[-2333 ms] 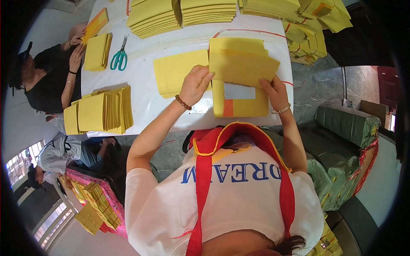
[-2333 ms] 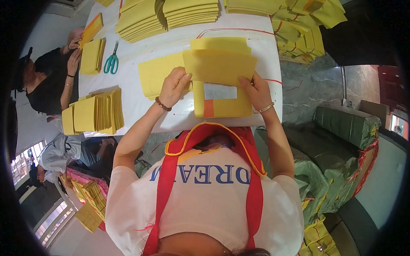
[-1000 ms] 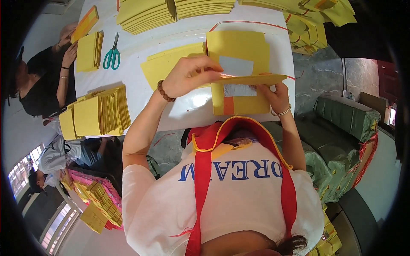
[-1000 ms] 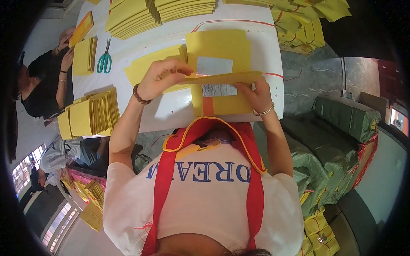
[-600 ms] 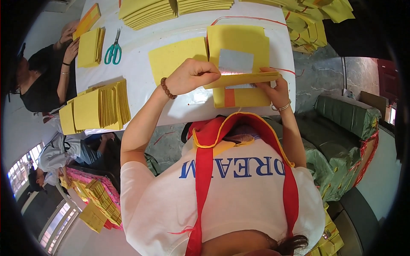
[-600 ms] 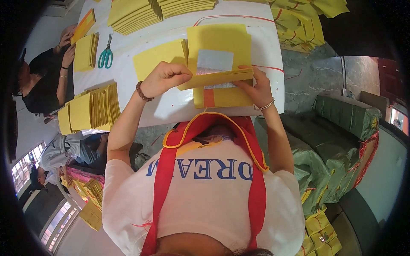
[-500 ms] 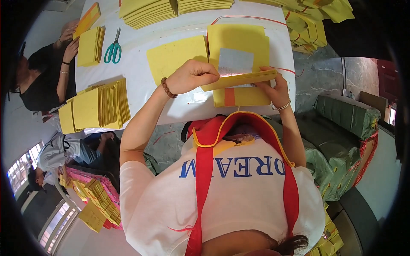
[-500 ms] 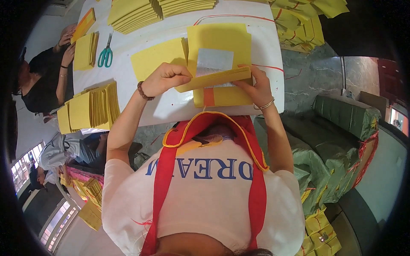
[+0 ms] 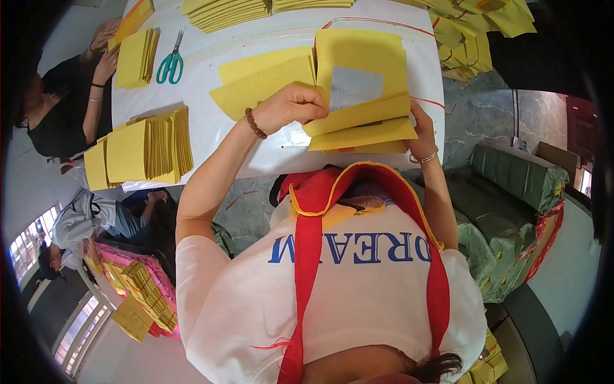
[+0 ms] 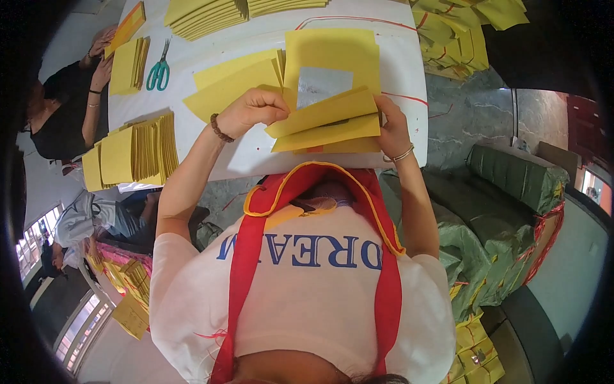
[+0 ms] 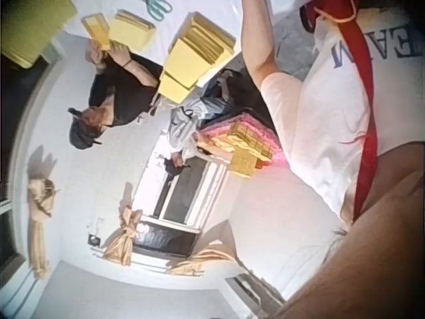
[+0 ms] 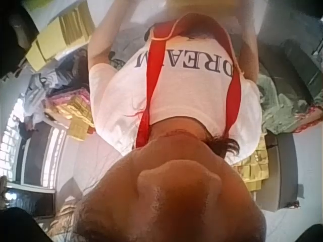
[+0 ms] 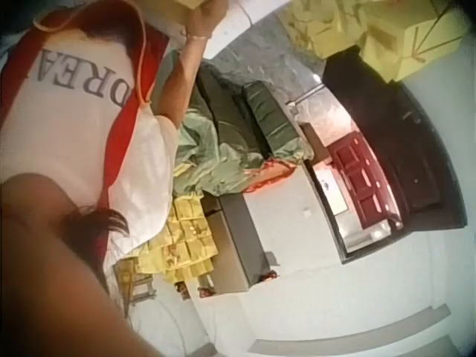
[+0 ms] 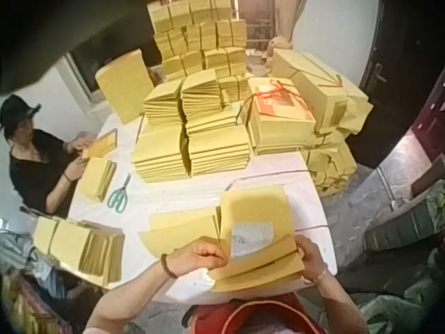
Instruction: Organizing and stacking yellow joss paper sheets on a work table.
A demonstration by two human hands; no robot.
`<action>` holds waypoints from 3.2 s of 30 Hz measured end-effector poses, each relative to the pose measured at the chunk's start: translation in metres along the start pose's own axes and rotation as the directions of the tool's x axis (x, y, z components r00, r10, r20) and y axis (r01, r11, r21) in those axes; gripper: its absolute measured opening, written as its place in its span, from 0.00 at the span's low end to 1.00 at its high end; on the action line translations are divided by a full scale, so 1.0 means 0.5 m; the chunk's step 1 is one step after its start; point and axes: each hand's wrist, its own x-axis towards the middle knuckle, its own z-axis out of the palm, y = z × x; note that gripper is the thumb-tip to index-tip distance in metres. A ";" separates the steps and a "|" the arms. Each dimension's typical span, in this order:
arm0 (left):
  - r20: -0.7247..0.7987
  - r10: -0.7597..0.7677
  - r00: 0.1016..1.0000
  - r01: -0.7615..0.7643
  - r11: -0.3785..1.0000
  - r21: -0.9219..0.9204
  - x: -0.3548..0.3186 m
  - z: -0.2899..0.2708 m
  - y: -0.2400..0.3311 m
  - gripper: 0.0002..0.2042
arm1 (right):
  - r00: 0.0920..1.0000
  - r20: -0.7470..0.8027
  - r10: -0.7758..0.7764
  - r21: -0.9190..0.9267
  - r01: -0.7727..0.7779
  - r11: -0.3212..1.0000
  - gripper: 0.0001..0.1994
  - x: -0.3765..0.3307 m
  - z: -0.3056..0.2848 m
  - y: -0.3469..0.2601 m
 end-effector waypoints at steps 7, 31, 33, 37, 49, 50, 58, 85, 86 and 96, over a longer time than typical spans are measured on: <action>0.005 -0.024 1.000 0.024 0.998 -0.056 0.009 -0.014 -0.020 0.07 | 0.999 0.015 -0.037 -0.035 0.038 0.999 0.21 0.004 0.002 0.004; 0.079 -0.107 0.991 0.121 0.973 -0.199 0.021 -0.039 -0.023 0.08 | 0.999 0.017 -0.035 0.018 0.035 0.999 0.23 0.000 0.000 0.022; 0.093 -0.109 0.990 0.123 0.979 -0.161 0.019 -0.039 -0.024 0.08 | 0.999 0.017 -0.032 0.009 0.032 0.999 0.23 0.001 0.000 0.023; 0.098 -0.087 0.991 0.099 0.987 -0.128 0.018 -0.042 -0.024 0.09 | 0.998 0.005 -0.057 0.004 0.057 0.998 0.23 0.002 0.001 0.021; 0.135 -0.097 0.986 0.115 0.985 -0.132 0.028 -0.044 -0.006 0.07 | 1.000 0.001 -0.020 0.035 0.020 0.999 0.21 -0.001 0.003 0.019; 0.133 -0.098 0.986 0.117 0.982 -0.148 0.028 -0.042 -0.004 0.07 | 1.000 -0.008 -0.026 0.075 0.027 0.997 0.21 0.000 0.004 0.018; 0.159 -0.081 0.984 0.073 0.996 0.055 0.024 -0.033 0.007 0.09 | 1.000 -0.001 -0.007 0.093 0.007 0.996 0.21 -0.001 0.002 0.016; -0.180 0.415 0.892 0.074 0.258 0.963 -0.083 0.017 0.013 0.10 | 0.998 -0.045 0.049 0.236 -0.037 0.971 0.06 -0.001 0.011 0.009; -0.187 0.417 0.889 0.082 0.256 0.963 -0.078 0.009 -0.002 0.10 | 0.992 -0.056 0.109 0.343 -0.083 0.936 0.06 0.001 0.013 0.009; -0.302 0.478 0.825 -0.023 0.562 0.827 -0.023 -0.085 -0.095 0.05 | 0.957 -0.095 0.275 0.501 -0.192 0.844 0.13 0.003 0.014 0.005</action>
